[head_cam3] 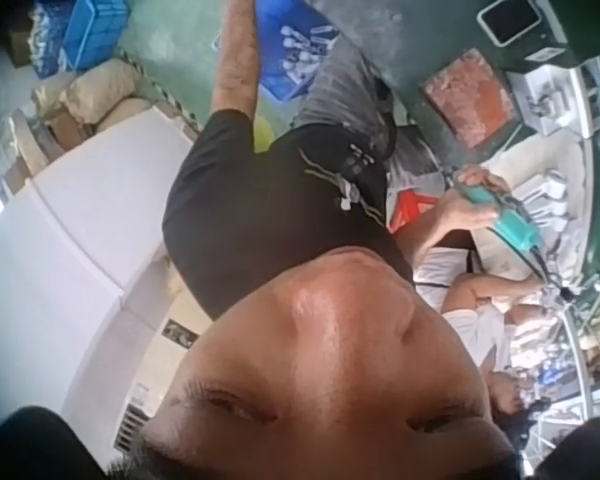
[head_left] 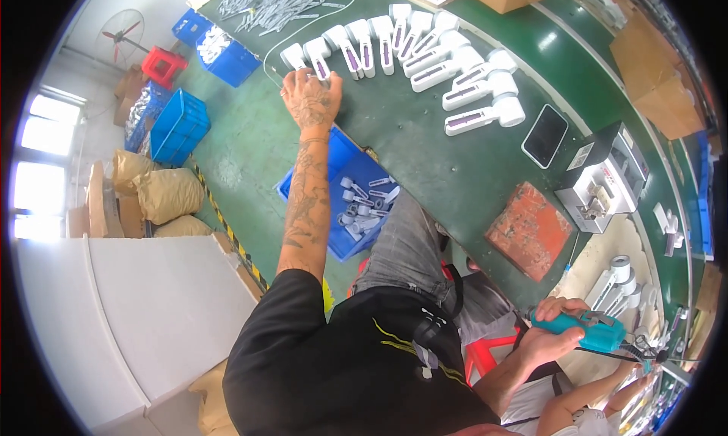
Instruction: The person assembles handheld fans by securing plastic casings with screws using an electric screwdriver.
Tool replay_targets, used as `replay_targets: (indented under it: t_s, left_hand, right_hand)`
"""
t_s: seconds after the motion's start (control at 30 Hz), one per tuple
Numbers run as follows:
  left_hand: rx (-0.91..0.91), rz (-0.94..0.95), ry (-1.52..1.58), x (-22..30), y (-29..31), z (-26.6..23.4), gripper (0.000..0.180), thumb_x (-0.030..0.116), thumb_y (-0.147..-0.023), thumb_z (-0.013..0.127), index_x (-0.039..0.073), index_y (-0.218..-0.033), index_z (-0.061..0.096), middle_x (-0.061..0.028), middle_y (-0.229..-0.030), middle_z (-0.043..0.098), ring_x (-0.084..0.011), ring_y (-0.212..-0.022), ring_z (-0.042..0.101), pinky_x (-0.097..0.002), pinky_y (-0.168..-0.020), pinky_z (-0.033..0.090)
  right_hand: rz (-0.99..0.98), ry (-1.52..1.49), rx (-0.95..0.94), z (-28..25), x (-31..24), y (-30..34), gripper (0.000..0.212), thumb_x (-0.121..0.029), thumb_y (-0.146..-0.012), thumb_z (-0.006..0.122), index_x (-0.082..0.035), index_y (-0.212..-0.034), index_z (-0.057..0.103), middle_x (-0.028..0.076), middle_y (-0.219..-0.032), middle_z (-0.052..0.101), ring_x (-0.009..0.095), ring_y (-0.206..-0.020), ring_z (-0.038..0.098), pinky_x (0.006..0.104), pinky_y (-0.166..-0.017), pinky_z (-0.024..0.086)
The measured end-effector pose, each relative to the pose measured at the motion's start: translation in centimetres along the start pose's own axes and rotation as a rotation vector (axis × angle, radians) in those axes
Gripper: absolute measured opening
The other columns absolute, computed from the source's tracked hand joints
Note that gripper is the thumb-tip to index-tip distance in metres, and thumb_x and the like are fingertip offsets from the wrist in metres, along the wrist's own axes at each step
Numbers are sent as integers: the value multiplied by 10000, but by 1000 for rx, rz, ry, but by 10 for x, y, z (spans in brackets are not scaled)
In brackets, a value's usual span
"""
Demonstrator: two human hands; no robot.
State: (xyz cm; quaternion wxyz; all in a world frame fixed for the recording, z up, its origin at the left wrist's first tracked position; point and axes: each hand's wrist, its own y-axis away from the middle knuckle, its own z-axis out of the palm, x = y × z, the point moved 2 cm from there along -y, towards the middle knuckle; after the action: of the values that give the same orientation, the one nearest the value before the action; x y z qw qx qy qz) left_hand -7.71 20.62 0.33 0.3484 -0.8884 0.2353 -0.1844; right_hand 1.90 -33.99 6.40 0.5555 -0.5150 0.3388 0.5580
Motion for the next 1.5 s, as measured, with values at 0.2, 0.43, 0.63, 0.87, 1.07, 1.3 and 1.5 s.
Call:
replay_targets:
  t_s: [0.2,0.43,0.63,0.87,1.07,1.3,1.5]
  left_hand:
    - [71,-125,98,-15,4,-61,341,329,-933,680,-6,-997,674,-145,-1105,660,-333,-879,684,-446,-736,549]
    - [35,-230,560,10,13,-128,240,217,-950,710,9,-1066,682,-120,-818,720,-180,-682,690,-319,-652,540]
    - [46,-133,908,23,21,-118,202,146,-988,657,-24,-1095,638,-122,-868,753,-150,-713,716,-295,-660,559]
    - [315,-446,1146,-8,36,-53,272,198,-1023,613,-23,-1169,552,-128,-978,755,-146,-695,697,-305,-656,550]
    - [-142,-442,668,4,52,-33,381,205,-932,718,-4,-1205,554,-138,-1040,699,-270,-895,676,-392,-818,528]
    - [-22,155,128,43,7,-14,441,420,-814,786,17,-983,723,-114,-1272,548,-340,-1166,473,-523,-1007,352]
    - [-245,130,-50,36,-12,15,595,531,-827,723,-18,-1056,754,-80,-1321,540,-325,-1249,417,-522,-1069,307]
  right_hand:
    - [-77,23,30,0,2,-7,722,-696,-903,622,8,-1028,518,51,-639,471,151,-513,455,287,-475,363]
    - [-48,11,8,13,7,-13,722,-689,-894,638,9,-1032,521,53,-641,468,157,-522,463,290,-479,370]
    - [-22,-29,-103,16,10,-9,697,-679,-933,585,6,-1054,537,56,-680,466,162,-594,452,300,-564,354]
    - [-23,1,-50,11,6,-8,689,-670,-937,589,5,-1064,534,56,-690,462,164,-596,448,297,-562,348]
    - [-28,2,-20,17,6,-9,693,-669,-920,616,6,-1044,523,55,-659,465,161,-567,456,291,-525,359]
    - [-47,-10,20,22,4,-6,705,-673,-900,647,9,-1019,510,46,-616,459,148,-507,448,283,-474,360]
    - [-42,3,3,11,1,0,720,-685,-902,633,13,-1025,507,51,-621,464,154,-518,463,286,-484,376]
